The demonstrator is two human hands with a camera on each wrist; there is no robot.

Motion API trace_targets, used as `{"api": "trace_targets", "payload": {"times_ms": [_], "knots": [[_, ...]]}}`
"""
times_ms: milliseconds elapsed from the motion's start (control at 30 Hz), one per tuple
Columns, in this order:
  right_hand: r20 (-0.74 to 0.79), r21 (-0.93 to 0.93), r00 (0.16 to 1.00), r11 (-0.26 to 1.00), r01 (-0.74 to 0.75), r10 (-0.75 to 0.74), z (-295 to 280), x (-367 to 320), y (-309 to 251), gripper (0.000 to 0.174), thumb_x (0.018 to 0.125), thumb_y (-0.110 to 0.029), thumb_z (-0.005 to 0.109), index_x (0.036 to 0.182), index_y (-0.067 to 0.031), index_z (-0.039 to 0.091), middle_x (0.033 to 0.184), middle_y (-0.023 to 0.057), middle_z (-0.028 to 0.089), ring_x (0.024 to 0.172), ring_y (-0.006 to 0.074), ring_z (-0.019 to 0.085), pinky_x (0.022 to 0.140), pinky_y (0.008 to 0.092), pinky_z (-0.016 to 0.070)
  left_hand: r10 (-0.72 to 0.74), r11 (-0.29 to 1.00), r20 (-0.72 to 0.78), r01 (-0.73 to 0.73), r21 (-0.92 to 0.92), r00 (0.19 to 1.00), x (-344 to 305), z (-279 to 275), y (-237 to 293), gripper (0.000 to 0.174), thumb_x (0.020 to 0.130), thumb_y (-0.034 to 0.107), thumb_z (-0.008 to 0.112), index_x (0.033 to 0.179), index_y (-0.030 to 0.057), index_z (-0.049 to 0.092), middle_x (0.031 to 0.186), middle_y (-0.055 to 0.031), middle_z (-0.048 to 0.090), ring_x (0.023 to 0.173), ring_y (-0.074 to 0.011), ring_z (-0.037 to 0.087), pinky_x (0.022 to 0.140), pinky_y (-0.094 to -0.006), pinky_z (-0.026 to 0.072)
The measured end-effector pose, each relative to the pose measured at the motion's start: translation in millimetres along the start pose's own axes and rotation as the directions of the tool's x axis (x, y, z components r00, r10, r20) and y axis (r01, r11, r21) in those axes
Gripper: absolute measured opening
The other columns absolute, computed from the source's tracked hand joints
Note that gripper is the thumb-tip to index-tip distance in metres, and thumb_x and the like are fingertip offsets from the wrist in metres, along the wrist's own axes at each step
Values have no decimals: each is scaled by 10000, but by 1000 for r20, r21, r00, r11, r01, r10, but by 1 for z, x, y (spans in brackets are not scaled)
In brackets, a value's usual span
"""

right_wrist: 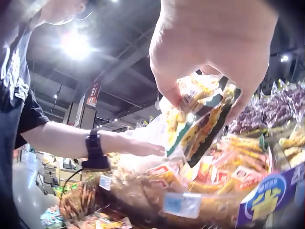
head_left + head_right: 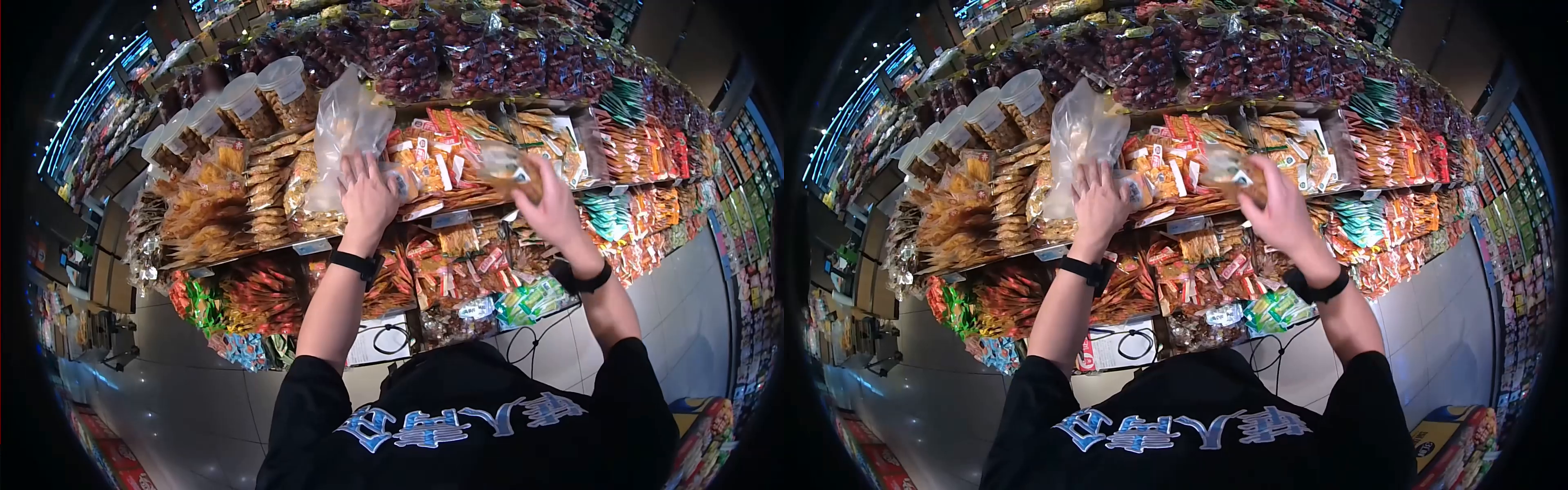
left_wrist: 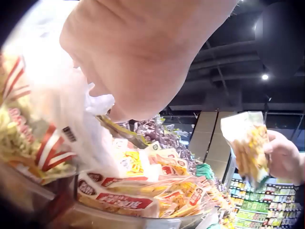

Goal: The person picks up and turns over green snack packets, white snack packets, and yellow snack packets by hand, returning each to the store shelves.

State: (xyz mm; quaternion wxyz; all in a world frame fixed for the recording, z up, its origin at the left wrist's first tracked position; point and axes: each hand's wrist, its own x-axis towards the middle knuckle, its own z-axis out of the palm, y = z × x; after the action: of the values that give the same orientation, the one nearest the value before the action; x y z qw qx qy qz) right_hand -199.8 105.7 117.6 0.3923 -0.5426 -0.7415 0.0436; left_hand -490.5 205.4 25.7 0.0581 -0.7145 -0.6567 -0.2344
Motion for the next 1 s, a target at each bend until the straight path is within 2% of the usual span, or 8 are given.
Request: {"api": "trace_targets", "payload": {"times_ms": [67,133,233,433,667,800,933,1000], "knots": [[-80,-205,957,944,257,-278,3,38,4,519,738,-32,612,1243,-32,491,1109,197,613,1056,404,582,928,469,450,-15,999,20,16,-36,1000,-7,7,-7,669,951,429,448,1484,38,344,1579,-147,259,1472,-373,165,1157,-604,146],[-117,-321,905,878,355,-408,18,73,5,503,733,-4,587,1229,-40,518,1154,190,598,1116,367,557,990,456,414,-26,999,13,26,-40,1000,-11,8,-7,677,954,436,445,1491,40,334,1585,-143,249,1477,-360,158,1157,-604,143],[12,-456,862,765,455,-506,61,115,19,460,767,-3,551,1227,-1,541,1196,164,596,1186,310,523,1075,439,363,-37,999,49,38,-7,998,-10,5,-5,686,958,441,436,1503,42,315,1601,-132,213,1478,-342,163,1171,-565,143],[249,-600,903,677,427,-349,153,116,53,558,790,-97,566,1324,35,475,1366,214,481,1327,350,398,1144,505,253,-45,999,53,45,4,998,-11,6,-6,682,958,435,435,1505,47,310,1605,-128,201,1468,-343,195,1170,-548,178],[175,-501,916,769,398,-360,133,107,32,597,790,-156,565,1341,49,457,1422,227,425,1381,353,334,1178,494,185,-45,999,72,46,-6,996,-13,8,-5,676,965,439,425,1505,50,309,1603,-127,208,1474,-332,179,1175,-543,167],[227,-456,916,795,400,-330,106,85,33,597,794,-158,567,1348,31,451,1407,217,434,1375,355,341,1175,496,205,-37,999,62,37,3,997,-13,5,-3,658,975,438,410,1503,55,321,1591,-135,242,1486,-321,155,1186,-534,117],[172,-296,887,836,462,-430,64,59,47,451,813,-130,566,1240,7,525,1323,190,508,1308,346,423,1139,487,282,2,1000,30,-2,14,1000,-15,-1,0,630,964,402,445,1473,37,374,1566,-164,294,1478,-345,177,1185,-550,85],[148,-345,888,819,459,-435,36,50,62,411,813,-113,566,1209,-5,549,1275,178,547,1260,338,471,1110,478,326,13,999,-1,-13,46,1000,-17,-1,2,619,950,371,478,1461,32,394,1559,-177,303,1470,-373,184,1181,-559,91]]}}
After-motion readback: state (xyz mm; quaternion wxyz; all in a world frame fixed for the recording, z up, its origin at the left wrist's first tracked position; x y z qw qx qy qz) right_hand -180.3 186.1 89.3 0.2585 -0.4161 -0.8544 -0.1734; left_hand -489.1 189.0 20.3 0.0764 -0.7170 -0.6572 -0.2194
